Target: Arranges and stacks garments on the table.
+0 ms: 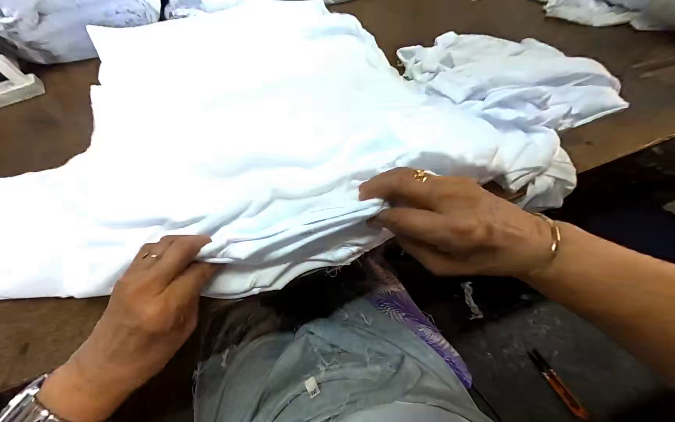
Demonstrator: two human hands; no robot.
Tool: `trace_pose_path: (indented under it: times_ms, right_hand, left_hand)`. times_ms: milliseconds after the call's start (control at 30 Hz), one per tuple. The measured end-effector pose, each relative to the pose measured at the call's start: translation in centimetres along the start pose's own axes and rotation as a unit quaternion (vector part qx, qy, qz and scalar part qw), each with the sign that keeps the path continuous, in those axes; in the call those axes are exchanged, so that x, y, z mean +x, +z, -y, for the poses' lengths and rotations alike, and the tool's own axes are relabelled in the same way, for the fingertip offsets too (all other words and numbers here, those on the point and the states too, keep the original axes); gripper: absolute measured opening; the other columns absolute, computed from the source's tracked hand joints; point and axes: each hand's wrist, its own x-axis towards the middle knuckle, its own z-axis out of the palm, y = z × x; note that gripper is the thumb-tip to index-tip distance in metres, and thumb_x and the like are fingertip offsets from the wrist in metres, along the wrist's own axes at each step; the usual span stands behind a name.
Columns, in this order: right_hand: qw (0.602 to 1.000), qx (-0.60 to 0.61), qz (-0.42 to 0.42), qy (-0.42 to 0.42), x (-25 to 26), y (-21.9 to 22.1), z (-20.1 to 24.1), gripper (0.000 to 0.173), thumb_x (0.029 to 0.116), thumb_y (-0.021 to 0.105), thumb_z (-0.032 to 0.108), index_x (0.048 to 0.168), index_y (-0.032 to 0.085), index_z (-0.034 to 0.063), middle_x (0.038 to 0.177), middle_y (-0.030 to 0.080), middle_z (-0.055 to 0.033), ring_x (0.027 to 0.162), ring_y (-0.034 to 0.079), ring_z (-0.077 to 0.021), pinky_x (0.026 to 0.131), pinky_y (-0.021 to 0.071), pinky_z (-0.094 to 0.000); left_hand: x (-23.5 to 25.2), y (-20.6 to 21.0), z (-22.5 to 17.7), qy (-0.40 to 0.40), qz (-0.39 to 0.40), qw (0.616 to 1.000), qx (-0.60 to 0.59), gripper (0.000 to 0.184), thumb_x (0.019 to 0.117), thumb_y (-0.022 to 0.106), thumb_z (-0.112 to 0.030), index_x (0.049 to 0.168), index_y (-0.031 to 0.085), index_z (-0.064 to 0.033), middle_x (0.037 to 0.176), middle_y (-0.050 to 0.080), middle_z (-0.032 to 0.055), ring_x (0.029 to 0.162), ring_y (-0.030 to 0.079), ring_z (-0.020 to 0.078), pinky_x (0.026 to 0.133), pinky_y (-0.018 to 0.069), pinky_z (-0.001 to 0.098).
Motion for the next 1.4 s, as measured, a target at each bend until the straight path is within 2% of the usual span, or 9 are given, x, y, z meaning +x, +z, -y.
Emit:
trace_pose_path:
  times_ms: [233, 533, 867, 1000, 1100, 1167, 1233, 1300, 1400]
  right_hand:
    - [1.0, -0.009, 0.013, 0.014, -0.2, 0.6, 0.4, 0.022, 0.0997, 0.057, 0.014, 0.104, 0.073, -0.0004, 0.126, 0.064, -0.0261, 0.125, 0.06, -0.0398, 0.106, 0.0508, -0.0477]
    - [0.993, 0.07, -0.034, 0.091, 2.7, -1.3, -0.7, 0.021, 0.0998, 0.058, 0.018, 0.093, 0.075, 0.007, 0.105, 0.07, -0.0099, 0.093, 0.067, -0.0162, 0.077, 0.0545, -0.0312]
    - [0.979, 0.039, -0.108, 0.17, 4.3, -0.8, -0.2, 0.02, 0.1045, 0.052, 0.011, 0.098, 0.065, -0.0015, 0.084, 0.064, -0.0081, 0.067, 0.063, -0.0096, 0.062, 0.0558, -0.0232]
    - [0.988, 0.022, -0.112, 0.099, 3.5, 0.0, 0.1, 0.013, 0.0978, 0.05, 0.0, 0.101, 0.062, -0.0043, 0.094, 0.063, -0.0163, 0.078, 0.062, -0.0204, 0.065, 0.054, -0.0319]
    - [0.996, 0.028, -0.077, 0.04, 2.6, 0.1, 0.0, 0.026, 0.0899, 0.052, 0.0, 0.1, 0.075, 0.0052, 0.113, 0.063, -0.0259, 0.094, 0.064, -0.0294, 0.072, 0.053, -0.0364]
    - [0.998, 0.027, -0.029, 0.04, 2.3, 0.0, -0.4, 0.029, 0.0907, 0.056, 0.006, 0.107, 0.08, 0.0128, 0.125, 0.059, -0.0274, 0.111, 0.06, -0.0337, 0.085, 0.0538, -0.0402]
    - [0.999, -0.012, 0.011, 0.031, 2.3, 0.2, -1.1, 0.026, 0.0902, 0.057, 0.009, 0.104, 0.079, 0.0142, 0.12, 0.062, -0.0276, 0.103, 0.064, -0.0394, 0.074, 0.0545, -0.0472]
    - [1.0, -0.027, 0.002, 0.009, 2.9, 0.2, -2.1, 0.024, 0.0883, 0.057, 0.005, 0.098, 0.078, 0.009, 0.104, 0.067, -0.0248, 0.079, 0.067, -0.0378, 0.056, 0.0497, -0.0479]
    - [0.997, -0.019, -0.067, 0.041, 5.3, -2.0, -2.5, 0.025, 0.094, 0.052, -0.001, 0.102, 0.076, 0.0028, 0.109, 0.07, -0.0247, 0.083, 0.07, -0.0332, 0.066, 0.0553, -0.0466]
  left_hand:
    - [-1.3, -0.5, -0.9, -0.052, 0.007, 0.999, -0.012, 0.037, 0.0929, 0.069, -0.038, 0.104, 0.075, -0.0026, 0.127, 0.065, 0.0208, 0.113, 0.064, 0.0331, 0.097, 0.0497, 0.0525]
    - [-0.1, -0.2, -1.8, -0.067, 0.006, 0.997, 0.027, 0.053, 0.0955, 0.063, -0.052, 0.108, 0.073, -0.0012, 0.117, 0.066, 0.0218, 0.1, 0.066, 0.0346, 0.087, 0.0504, 0.0542]
    - [0.8, -1.5, -0.1, -0.075, -0.013, 0.997, -0.022, 0.024, 0.099, 0.054, -0.01, 0.11, 0.071, 0.0044, 0.107, 0.069, 0.0208, 0.094, 0.069, 0.0304, 0.083, 0.0552, 0.0466]
    - [1.6, -3.0, 1.1, -0.136, -0.039, 0.986, -0.083, 0.027, 0.0973, 0.057, -0.013, 0.117, 0.052, 0.0048, 0.104, 0.066, 0.0127, 0.094, 0.066, 0.0092, 0.089, 0.0559, 0.0266]
    - [1.9, -3.5, 2.5, -0.096, -0.036, 0.98, -0.17, 0.005, 0.0907, 0.054, -0.004, 0.089, 0.059, -0.0048, 0.099, 0.065, 0.0035, 0.095, 0.064, 0.0048, 0.083, 0.0536, 0.0205]
    - [2.0, -3.6, 3.0, -0.074, -0.01, 0.981, -0.18, 0.02, 0.0857, 0.053, 0.0, 0.071, 0.065, -0.0087, 0.101, 0.067, 0.0027, 0.094, 0.064, 0.0043, 0.08, 0.0532, 0.0184]
    - [2.1, -3.2, 3.1, -0.056, 0.019, 0.992, -0.11, 0.023, 0.0861, 0.054, -0.001, 0.074, 0.073, -0.008, 0.105, 0.068, 0.007, 0.095, 0.065, 0.0093, 0.081, 0.0548, 0.0233]
    - [2.2, -2.9, 3.8, -0.021, 0.036, 0.999, -0.016, 0.025, 0.0887, 0.051, 0.001, 0.087, 0.076, -0.003, 0.111, 0.068, 0.0193, 0.097, 0.066, 0.0317, 0.081, 0.0534, 0.0477]
    - [3.0, -4.9, 6.3, -0.018, -0.001, 0.996, 0.082, 0.025, 0.0994, 0.047, 0.001, 0.104, 0.071, 0.0037, 0.122, 0.063, 0.0287, 0.112, 0.06, 0.047, 0.097, 0.0419, 0.0638]
